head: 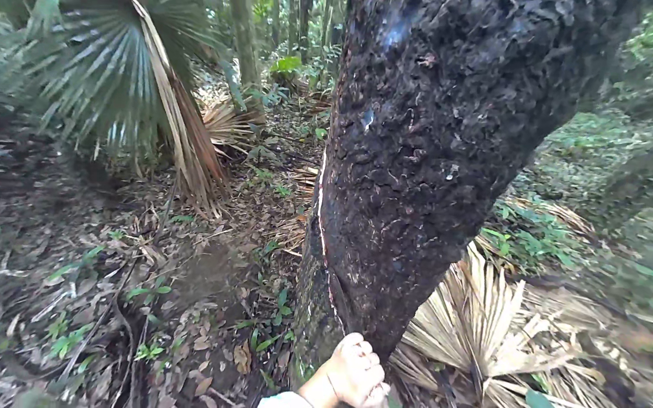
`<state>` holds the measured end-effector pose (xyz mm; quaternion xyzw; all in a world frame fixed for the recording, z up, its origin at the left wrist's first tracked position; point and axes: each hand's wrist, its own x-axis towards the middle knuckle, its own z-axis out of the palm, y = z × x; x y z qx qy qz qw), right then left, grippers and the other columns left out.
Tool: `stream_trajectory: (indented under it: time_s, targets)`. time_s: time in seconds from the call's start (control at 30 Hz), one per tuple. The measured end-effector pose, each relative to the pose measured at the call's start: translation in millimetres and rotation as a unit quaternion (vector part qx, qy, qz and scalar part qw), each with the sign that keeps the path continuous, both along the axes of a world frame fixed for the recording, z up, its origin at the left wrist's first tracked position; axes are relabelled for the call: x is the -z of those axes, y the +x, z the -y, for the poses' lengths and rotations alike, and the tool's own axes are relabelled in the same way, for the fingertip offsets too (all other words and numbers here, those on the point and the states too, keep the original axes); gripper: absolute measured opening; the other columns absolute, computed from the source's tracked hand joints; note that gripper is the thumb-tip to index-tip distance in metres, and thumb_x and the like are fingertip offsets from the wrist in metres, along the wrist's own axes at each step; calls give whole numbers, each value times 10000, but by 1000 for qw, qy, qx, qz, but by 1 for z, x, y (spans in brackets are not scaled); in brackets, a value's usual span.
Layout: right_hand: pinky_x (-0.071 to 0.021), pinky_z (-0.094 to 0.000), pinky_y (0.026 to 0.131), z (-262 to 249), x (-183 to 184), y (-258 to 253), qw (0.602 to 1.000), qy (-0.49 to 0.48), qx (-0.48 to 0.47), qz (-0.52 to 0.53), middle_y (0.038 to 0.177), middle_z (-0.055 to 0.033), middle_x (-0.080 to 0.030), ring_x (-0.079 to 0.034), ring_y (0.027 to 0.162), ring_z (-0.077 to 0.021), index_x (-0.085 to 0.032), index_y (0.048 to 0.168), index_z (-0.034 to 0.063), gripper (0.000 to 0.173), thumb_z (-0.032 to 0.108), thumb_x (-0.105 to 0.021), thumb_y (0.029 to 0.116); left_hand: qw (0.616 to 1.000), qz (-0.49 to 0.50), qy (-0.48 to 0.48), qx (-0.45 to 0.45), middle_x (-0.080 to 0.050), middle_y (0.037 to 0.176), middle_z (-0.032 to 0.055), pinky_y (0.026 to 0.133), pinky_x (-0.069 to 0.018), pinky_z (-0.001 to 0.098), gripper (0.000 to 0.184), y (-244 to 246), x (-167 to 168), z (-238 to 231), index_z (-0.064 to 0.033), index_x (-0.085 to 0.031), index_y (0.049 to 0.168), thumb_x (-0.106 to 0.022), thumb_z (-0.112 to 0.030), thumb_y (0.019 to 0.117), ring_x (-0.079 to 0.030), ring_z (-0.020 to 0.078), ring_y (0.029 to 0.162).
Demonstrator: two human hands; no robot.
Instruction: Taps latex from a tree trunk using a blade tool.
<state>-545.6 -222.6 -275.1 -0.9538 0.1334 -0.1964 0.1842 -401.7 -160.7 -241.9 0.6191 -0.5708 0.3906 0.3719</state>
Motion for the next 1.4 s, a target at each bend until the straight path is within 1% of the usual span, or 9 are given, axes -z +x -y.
stream_trajectory:
  time_s: [0.1,0.3,0.4,0.53,0.7,0.8,0.97,1.13,1.4]
  targets:
    - [-607,-529,836,-1,-16,16,999,48,-16,-20,1052,-294,-733,-751,932,-434,-705,1066,-132,276,87,-579,954,1000,25,5,-8,-468,549,-14,765,-424,289,418,10,1,2,-180,-495,637,-388,-324,1015,-522,164,624]
    - [-615,-418,604,0,-50,89,981,-13,-48,186,848,-226,-722,-739,681,-327,-721,913,-94,251,119,-590,883,994,22,-56,-90,-458,594,0,961,-413,283,446,59,-50,-7,-180,-488,701,-334,-378,1069,-533,166,685]
    - [-611,-379,600,-3,-63,78,977,-9,-63,202,817,-199,-722,-732,658,-289,-716,883,-77,247,137,-592,881,994,22,-55,-93,-444,585,0,931,-420,285,427,47,-59,-14,-173,-481,697,-357,-358,1062,-515,168,661]
    - [-620,-521,743,-2,-29,18,994,75,-52,59,963,-304,-728,-753,831,-424,-690,1019,-168,246,39,-619,906,999,8,15,-34,-509,583,6,823,-441,316,400,1,-14,-8,-164,-533,675,-405,-317,1022,-551,189,668]
    - [-559,-576,938,4,3,29,989,131,-30,-64,1099,-347,-702,-706,1050,-488,-657,1152,-188,291,6,-578,949,996,30,47,-75,-510,561,7,799,-452,313,395,7,11,3,-162,-538,649,-433,-311,1000,-566,193,645]
    - [-449,-551,1106,12,21,19,952,222,-30,-210,1277,-332,-644,-613,1254,-449,-578,1319,-154,369,46,-465,1030,992,21,85,-90,-538,564,5,773,-461,323,387,-11,31,4,-164,-559,638,-442,-307,978,-589,197,648]
    - [-411,-476,1158,25,19,38,947,238,-62,-206,1380,-304,-590,-562,1337,-388,-484,1422,-131,432,121,-363,1092,985,-7,102,-139,-613,602,46,822,-506,375,412,-6,22,7,-129,-610,656,-440,-318,981,-653,237,690]
    - [-529,-541,1019,18,32,22,974,148,-101,-136,1276,-359,-632,-669,1151,-479,-584,1295,-177,347,21,-531,1015,978,-59,104,-169,-643,619,73,843,-511,426,438,-12,55,-1,-102,-638,654,-429,-316,975,-677,268,701]
    - [-601,-532,850,24,26,39,983,115,-110,86,1043,-329,-713,-741,956,-450,-635,1142,-193,294,-39,-584,896,988,56,54,-132,-511,534,15,786,-467,335,466,5,8,17,-148,-532,616,-388,-322,1024,-577,209,615]
